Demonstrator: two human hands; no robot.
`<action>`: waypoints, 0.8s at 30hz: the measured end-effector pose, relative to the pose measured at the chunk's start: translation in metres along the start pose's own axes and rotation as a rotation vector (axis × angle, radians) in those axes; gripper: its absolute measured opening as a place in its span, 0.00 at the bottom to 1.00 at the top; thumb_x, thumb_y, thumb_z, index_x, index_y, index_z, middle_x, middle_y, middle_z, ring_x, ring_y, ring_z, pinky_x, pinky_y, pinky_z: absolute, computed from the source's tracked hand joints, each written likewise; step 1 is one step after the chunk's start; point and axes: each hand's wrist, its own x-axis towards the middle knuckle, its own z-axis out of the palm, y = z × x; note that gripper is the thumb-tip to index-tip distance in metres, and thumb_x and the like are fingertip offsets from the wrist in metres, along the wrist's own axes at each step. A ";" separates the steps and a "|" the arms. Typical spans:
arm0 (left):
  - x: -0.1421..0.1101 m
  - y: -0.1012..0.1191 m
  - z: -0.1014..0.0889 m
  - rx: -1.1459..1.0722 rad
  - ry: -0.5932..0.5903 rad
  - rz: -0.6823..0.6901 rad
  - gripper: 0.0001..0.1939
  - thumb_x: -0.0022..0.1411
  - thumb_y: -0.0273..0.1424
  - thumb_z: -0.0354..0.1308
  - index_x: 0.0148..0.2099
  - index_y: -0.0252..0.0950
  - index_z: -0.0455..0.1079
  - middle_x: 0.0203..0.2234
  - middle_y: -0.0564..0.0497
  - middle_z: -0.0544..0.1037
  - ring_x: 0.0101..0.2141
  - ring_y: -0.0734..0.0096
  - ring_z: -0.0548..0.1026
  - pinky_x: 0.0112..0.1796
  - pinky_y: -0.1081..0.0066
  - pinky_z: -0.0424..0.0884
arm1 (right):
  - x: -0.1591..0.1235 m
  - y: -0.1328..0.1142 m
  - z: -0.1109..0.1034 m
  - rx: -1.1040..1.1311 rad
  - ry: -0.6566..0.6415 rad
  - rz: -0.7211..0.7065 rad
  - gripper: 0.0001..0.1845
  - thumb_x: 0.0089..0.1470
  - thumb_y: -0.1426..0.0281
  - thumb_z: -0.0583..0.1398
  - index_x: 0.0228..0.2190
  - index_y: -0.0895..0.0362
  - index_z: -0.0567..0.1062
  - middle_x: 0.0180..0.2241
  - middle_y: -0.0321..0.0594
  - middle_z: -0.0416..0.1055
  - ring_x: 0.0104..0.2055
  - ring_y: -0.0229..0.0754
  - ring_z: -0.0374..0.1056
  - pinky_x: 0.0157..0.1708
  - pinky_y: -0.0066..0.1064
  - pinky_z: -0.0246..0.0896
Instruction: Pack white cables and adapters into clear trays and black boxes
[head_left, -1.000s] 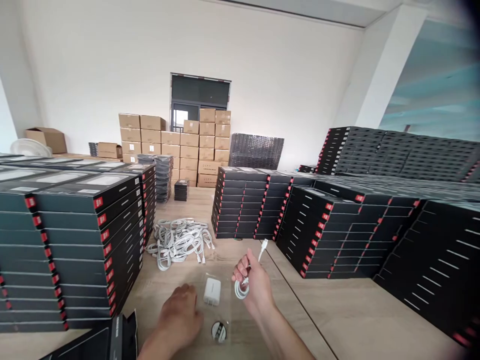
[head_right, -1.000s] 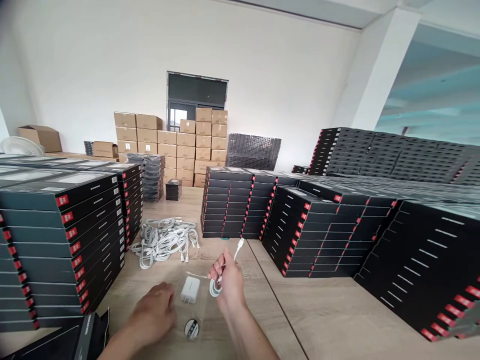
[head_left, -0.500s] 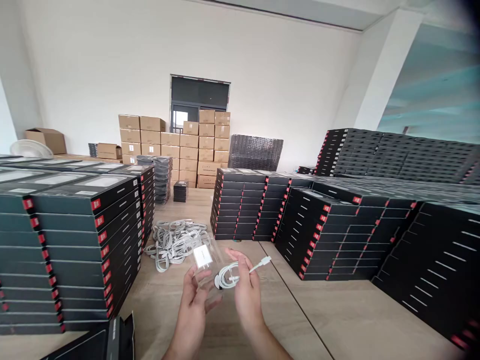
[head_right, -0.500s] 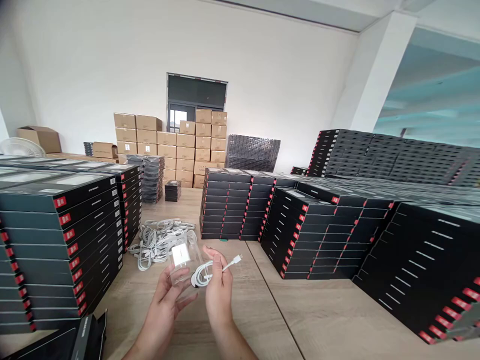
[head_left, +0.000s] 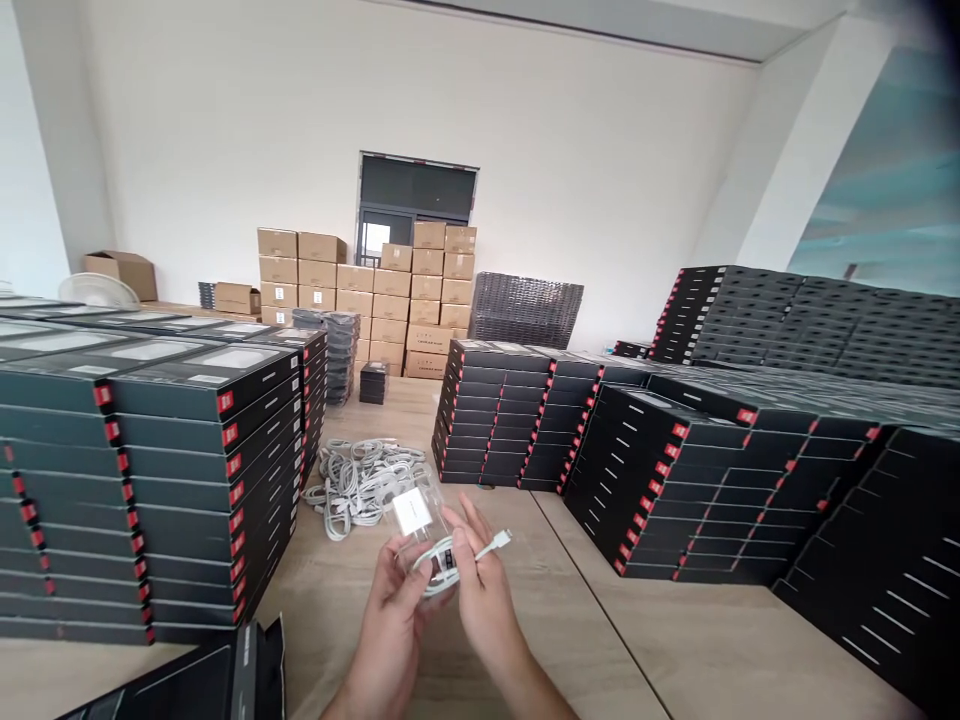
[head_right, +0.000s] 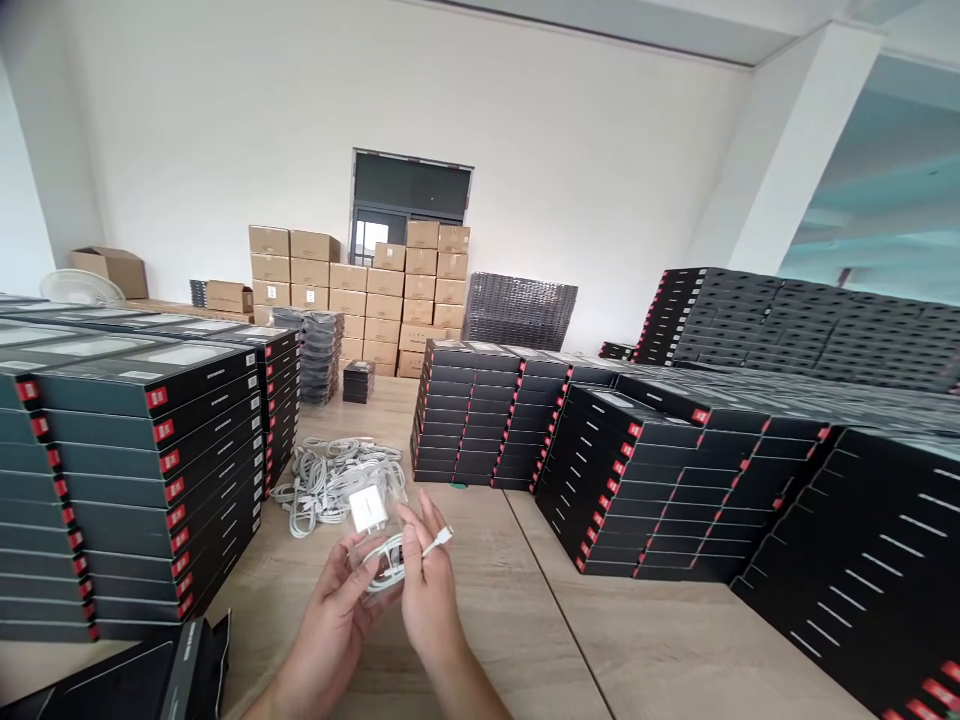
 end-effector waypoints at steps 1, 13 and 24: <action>0.000 0.001 -0.001 0.010 0.008 0.005 0.25 0.49 0.36 0.70 0.47 0.40 0.66 0.46 0.45 0.77 0.44 0.58 0.77 0.44 0.60 0.73 | -0.001 0.000 0.000 -0.031 -0.029 -0.009 0.22 0.60 0.54 0.53 0.48 0.51 0.77 0.64 0.40 0.55 0.66 0.51 0.47 0.65 0.46 0.37; -0.001 0.025 0.003 0.069 0.020 0.019 0.23 0.48 0.33 0.70 0.46 0.39 0.68 0.42 0.47 0.78 0.42 0.60 0.77 0.40 0.61 0.75 | 0.016 0.012 -0.027 0.598 -0.385 0.373 0.31 0.52 0.51 0.60 0.53 0.53 0.71 0.44 0.46 0.76 0.43 0.52 0.72 0.42 0.42 0.66; 0.005 0.016 -0.004 0.282 0.100 0.062 0.24 0.42 0.39 0.72 0.40 0.37 0.68 0.32 0.49 0.80 0.30 0.65 0.77 0.30 0.69 0.73 | 0.007 0.013 -0.017 0.320 -0.284 0.204 0.29 0.51 0.57 0.64 0.51 0.58 0.71 0.28 0.38 0.74 0.30 0.42 0.68 0.31 0.31 0.62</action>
